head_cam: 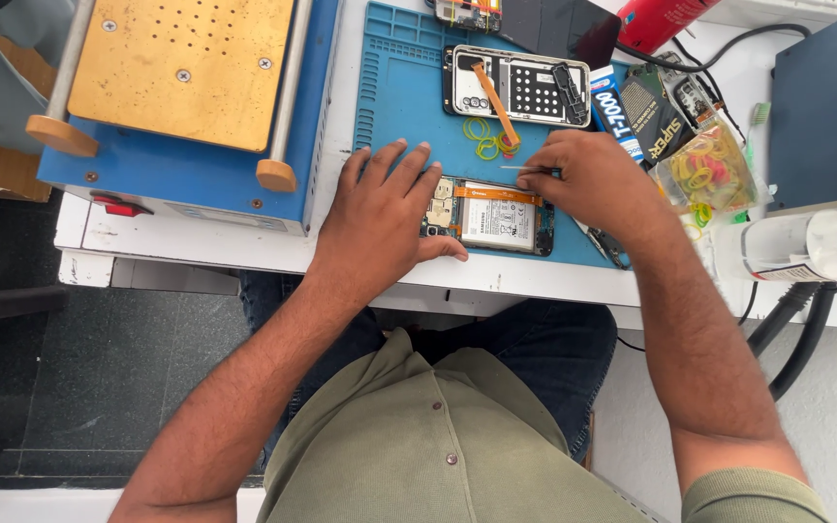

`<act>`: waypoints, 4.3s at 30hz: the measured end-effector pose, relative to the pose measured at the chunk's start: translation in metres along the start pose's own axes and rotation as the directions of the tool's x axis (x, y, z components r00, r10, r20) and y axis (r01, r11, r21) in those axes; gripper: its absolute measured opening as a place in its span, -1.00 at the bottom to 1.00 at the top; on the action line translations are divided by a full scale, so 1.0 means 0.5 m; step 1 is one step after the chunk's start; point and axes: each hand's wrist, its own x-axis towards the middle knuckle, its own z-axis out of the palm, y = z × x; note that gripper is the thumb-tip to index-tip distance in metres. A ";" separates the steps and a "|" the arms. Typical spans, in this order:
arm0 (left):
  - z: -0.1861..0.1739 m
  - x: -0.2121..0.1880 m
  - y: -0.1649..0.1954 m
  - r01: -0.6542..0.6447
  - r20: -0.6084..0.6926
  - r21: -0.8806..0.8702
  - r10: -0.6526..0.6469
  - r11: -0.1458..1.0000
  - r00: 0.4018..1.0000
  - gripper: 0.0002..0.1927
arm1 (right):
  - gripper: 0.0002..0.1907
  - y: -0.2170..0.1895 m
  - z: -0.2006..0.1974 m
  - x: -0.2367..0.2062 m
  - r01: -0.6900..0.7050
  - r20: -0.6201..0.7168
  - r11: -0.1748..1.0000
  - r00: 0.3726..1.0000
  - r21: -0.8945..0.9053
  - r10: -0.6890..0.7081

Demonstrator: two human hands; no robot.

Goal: The person works on a disassembled mobile phone on a blue mat, using tweezers to adjust internal components and a screwdriver to remove screws. They handle a small black plastic part and continue manipulating the phone's internals.

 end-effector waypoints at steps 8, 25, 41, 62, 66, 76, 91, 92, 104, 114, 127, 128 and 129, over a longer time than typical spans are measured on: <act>-0.002 0.002 0.002 -0.007 -0.005 -0.020 0.007 1.000 1.000 0.06 | -0.80 -0.053 0.028 0.037 0.161 -0.128 0.986 0.979 0.032 -0.156; -0.002 0.002 0.005 0.009 -0.050 -0.085 -0.014 0.996 0.999 0.09 | -0.84 -0.077 0.037 0.017 0.230 -0.300 0.962 0.937 0.149 -0.177; -0.017 -0.073 0.031 -0.139 -0.167 -0.076 0.125 0.987 0.978 -0.38 | -0.79 -0.001 0.161 -0.206 0.066 -0.734 0.988 0.676 0.142 0.060; -0.015 -0.069 0.036 -0.071 -0.083 0.000 0.071 0.997 0.994 -0.34 | -0.77 -0.010 0.186 -0.204 0.089 -0.732 0.975 0.675 0.201 0.090; -0.011 -0.070 0.034 -0.059 -0.085 -0.015 0.058 0.998 0.995 -0.34 | -0.76 -0.011 0.188 -0.206 0.083 -0.723 0.972 0.683 0.218 0.104; -0.012 -0.071 0.033 -0.079 -0.050 0.014 0.080 0.997 0.996 -0.35 | -0.77 -0.010 0.188 -0.204 0.089 -0.718 0.971 0.689 0.221 0.100; -0.016 -0.075 0.032 -0.107 -0.110 0.028 0.109 0.994 0.988 -0.42 | -0.76 -0.012 0.189 -0.205 0.097 -0.724 0.966 0.680 0.239 0.111; -0.015 -0.075 0.032 -0.109 -0.105 0.035 0.112 0.993 0.988 -0.43 | -0.76 -0.012 0.189 -0.205 0.098 -0.724 0.966 0.681 0.240 0.111; -0.025 -0.068 0.042 -0.136 -0.027 0.077 0.138 0.988 0.990 -0.49 | -0.78 -0.018 0.186 -0.205 0.102 -0.711 0.962 0.693 0.255 0.115; -0.049 -0.060 0.047 -0.226 0.069 0.197 0.216 0.954 0.974 -0.45 | -0.78 -0.029 0.178 -0.205 0.110 -0.719 0.956 0.684 0.273 0.127; -0.025 -0.078 0.019 -0.147 -0.093 0.023 0.148 0.989 0.985 -0.46 | -0.82 -0.023 0.184 -0.208 0.104 -0.728 0.953 0.670 0.284 0.144; -0.024 -0.078 0.019 -0.151 -0.091 0.029 0.153 0.988 0.984 -0.47 | -0.81 -0.023 0.184 -0.209 0.104 -0.729 0.954 0.669 0.281 0.142; -0.024 -0.079 0.018 -0.156 -0.090 0.036 0.158 0.987 0.983 -0.47 | -0.81 -0.023 0.185 -0.209 0.104 -0.731 0.955 0.667 0.278 0.140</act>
